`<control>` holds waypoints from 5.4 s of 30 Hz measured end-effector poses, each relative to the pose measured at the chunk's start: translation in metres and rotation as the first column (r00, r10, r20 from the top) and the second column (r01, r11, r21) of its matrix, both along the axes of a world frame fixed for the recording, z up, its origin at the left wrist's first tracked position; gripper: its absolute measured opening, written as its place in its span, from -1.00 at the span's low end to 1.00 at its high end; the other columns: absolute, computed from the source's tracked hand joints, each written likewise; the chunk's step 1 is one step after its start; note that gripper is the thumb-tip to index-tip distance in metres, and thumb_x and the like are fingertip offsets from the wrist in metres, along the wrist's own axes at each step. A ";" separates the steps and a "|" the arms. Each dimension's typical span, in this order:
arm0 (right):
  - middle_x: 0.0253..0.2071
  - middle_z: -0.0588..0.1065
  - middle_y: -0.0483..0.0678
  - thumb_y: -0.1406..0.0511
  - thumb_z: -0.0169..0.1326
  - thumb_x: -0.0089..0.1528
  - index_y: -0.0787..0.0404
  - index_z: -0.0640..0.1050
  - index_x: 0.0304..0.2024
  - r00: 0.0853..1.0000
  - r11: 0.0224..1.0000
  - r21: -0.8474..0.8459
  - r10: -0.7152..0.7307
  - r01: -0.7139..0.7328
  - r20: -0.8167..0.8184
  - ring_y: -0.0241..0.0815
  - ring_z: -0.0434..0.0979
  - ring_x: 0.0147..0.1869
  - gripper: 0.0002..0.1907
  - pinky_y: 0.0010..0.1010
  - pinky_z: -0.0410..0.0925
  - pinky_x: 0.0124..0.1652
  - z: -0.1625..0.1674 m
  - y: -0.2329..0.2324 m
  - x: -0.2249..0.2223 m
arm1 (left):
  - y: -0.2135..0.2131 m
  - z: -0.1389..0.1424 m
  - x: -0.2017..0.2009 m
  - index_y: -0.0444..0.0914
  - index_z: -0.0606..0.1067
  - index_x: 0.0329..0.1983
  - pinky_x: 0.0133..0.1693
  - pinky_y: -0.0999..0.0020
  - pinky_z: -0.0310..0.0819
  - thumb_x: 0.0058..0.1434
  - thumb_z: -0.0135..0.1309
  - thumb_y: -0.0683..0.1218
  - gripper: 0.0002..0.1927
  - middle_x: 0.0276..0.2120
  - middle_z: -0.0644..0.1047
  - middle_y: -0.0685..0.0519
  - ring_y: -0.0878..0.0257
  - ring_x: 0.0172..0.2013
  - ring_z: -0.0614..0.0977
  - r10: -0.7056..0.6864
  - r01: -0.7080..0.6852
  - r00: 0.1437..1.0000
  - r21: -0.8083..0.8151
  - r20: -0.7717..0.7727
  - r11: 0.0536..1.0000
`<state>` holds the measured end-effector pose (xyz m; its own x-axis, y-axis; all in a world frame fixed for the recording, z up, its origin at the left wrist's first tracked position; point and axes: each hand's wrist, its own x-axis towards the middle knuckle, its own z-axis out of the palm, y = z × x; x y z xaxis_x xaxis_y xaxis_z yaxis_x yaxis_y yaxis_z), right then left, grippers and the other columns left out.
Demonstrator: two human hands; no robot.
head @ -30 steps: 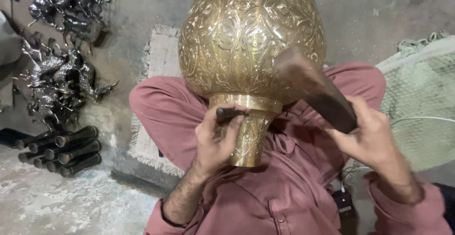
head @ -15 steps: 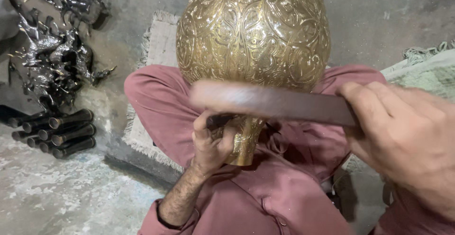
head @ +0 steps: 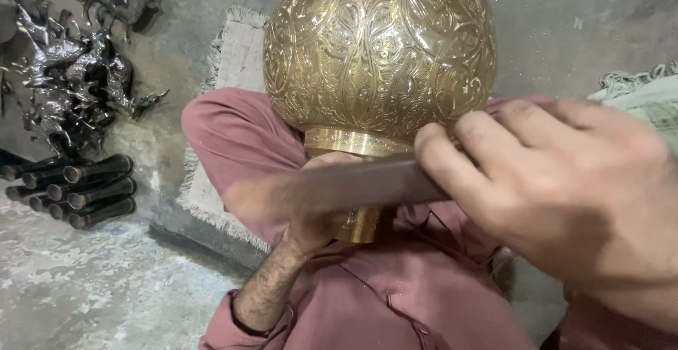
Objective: The person sits cross-legged on the floor holding a large engraved brass vase on their lap. They hold a small punch against the vase's neck with one hand and strike it with a wooden mallet held in the other hand, repeating the hammering across the neck and shoulder of the vessel.
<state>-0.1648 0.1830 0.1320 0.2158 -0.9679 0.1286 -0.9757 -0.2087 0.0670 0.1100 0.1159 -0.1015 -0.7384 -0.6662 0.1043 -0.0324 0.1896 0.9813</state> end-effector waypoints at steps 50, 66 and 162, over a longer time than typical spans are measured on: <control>-0.34 0.56 0.01 0.30 0.21 0.15 0.31 0.53 -0.01 0.880 0.997 0.074 -0.035 0.000 0.473 -0.13 0.64 -0.34 -0.63 -0.34 0.49 -0.32 -0.028 -0.004 -0.029 | -0.004 0.021 -0.029 -0.30 0.46 0.15 0.08 0.06 0.58 0.31 0.13 -0.24 -0.66 0.00 0.57 -0.11 0.02 0.04 0.64 0.102 -0.087 0.995 -0.422 0.013 0.902; -0.34 0.62 -0.02 0.27 0.28 0.04 0.23 0.59 -0.12 0.999 0.997 0.074 0.009 -0.011 0.031 -0.12 0.67 -0.32 -0.64 -0.35 0.49 -0.34 -0.026 0.002 -0.030 | -0.010 0.023 -0.034 -0.29 0.48 0.13 -0.06 0.17 0.57 0.32 0.13 -0.29 -0.69 -0.15 0.57 -0.08 0.11 -0.11 0.62 0.014 -0.021 1.000 -0.395 -0.021 0.918; -0.44 0.55 -0.09 0.35 0.35 0.20 0.16 0.59 -0.20 0.550 0.969 0.101 -0.213 0.227 0.808 -0.28 0.57 -0.42 -0.82 -0.37 0.39 -0.30 -0.141 0.041 -0.067 | -0.037 0.091 -0.059 -0.39 0.38 0.26 -0.01 0.11 0.59 0.35 0.11 -0.19 -0.56 -0.08 0.61 -0.19 -0.08 -0.07 0.66 -0.158 0.253 0.944 -0.326 0.291 0.911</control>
